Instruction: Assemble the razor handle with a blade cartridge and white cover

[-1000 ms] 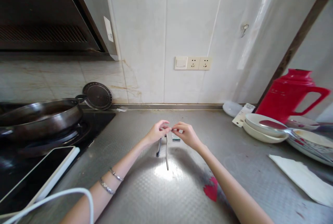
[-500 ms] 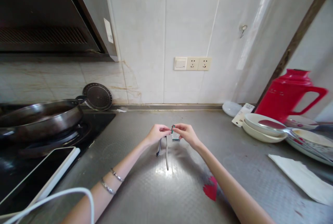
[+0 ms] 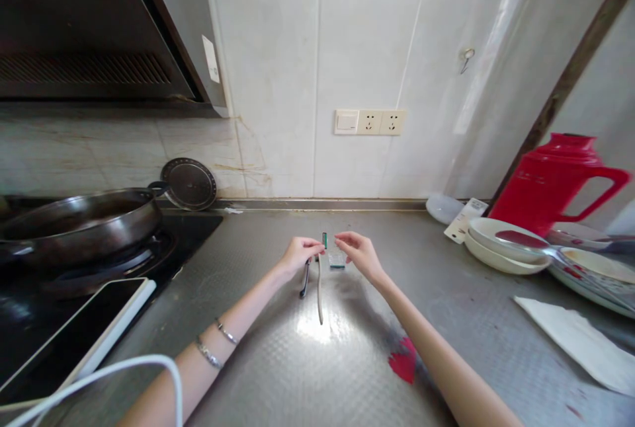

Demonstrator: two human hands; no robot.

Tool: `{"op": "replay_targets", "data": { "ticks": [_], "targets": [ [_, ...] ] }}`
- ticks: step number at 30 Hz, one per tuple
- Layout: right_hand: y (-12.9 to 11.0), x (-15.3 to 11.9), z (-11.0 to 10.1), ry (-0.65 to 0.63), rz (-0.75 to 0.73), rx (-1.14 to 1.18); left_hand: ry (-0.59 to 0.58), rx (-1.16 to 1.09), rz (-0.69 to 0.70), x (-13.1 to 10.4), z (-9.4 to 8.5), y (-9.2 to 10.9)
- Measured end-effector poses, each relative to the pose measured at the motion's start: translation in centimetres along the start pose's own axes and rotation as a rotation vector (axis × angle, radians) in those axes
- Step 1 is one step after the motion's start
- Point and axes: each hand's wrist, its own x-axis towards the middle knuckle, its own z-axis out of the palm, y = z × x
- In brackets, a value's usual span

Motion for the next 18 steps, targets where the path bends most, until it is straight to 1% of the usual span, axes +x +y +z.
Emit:
{"op": "replay_targets", "data": {
  "ticks": [2,5,11,18],
  "targets": [
    [-0.06,-0.13,0.15,0.005,-0.025,-0.035,0.038,-0.05,-0.018,0.02,0.02,0.02],
    [-0.16,-0.38,0.55,-0.036,-0.039,-0.051,0.058,-0.077,-0.038,-0.1,0.13,0.15],
    [-0.16,-0.64,0.9,-0.086,-0.084,-0.088,0.023,-0.093,-0.032,-0.43,0.46,0.48],
    [-0.34,-0.67,0.9,-0.089,-0.061,-0.095,-0.002,-0.107,-0.035,-0.43,0.48,0.58]
  ]
}}
